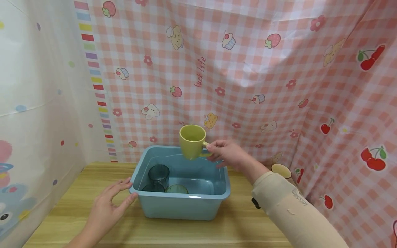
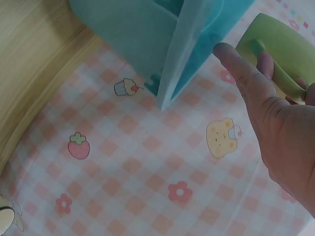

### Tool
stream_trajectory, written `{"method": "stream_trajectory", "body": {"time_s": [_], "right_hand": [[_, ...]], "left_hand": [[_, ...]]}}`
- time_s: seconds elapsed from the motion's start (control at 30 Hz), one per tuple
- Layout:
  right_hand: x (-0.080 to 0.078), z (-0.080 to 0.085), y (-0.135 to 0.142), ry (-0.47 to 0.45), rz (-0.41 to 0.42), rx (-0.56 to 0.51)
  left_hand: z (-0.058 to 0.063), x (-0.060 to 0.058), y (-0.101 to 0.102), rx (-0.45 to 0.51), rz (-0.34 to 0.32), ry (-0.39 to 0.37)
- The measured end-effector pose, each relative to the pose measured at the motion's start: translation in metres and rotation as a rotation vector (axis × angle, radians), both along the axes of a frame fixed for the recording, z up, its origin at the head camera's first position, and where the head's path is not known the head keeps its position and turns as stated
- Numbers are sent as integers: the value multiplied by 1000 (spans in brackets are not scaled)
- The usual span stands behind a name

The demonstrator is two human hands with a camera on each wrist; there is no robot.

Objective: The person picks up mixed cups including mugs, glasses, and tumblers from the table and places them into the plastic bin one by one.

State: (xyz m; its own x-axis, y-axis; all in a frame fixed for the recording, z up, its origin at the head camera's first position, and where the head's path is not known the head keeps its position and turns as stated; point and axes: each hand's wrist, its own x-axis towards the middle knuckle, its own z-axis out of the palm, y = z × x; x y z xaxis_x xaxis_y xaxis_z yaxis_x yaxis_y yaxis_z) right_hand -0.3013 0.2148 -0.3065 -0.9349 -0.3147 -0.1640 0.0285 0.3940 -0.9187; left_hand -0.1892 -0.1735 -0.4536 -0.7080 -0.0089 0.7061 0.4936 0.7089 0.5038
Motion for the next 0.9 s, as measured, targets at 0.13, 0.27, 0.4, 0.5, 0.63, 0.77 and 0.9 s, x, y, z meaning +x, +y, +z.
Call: {"method": "stream_trajectory", "body": {"time_s": [0.13,0.27,0.4,0.5,0.63,0.77,0.9], "right_hand": [[-2,-5,-5,-18,-7,1],[-2,-10,-11,-41,2,9],[-4,-15,-16,-50,-4,19],[-6,-19,-20,-55,-10,13],[-9,-25,-24,-59,-8,9],[-11,-31,-28,-52,3,18],[-13,-37,-33,-63,4,37]], "left_hand": [[0,0,0,6,-2,-9],[-1,0,0,11,-3,-19],[-1,0,0,13,-6,-13],[-2,0,-1,15,-9,-7],[-3,-1,-1,13,-9,-1],[-3,-2,-1,13,-9,2],[-3,-1,-1,13,-6,-2]]}}
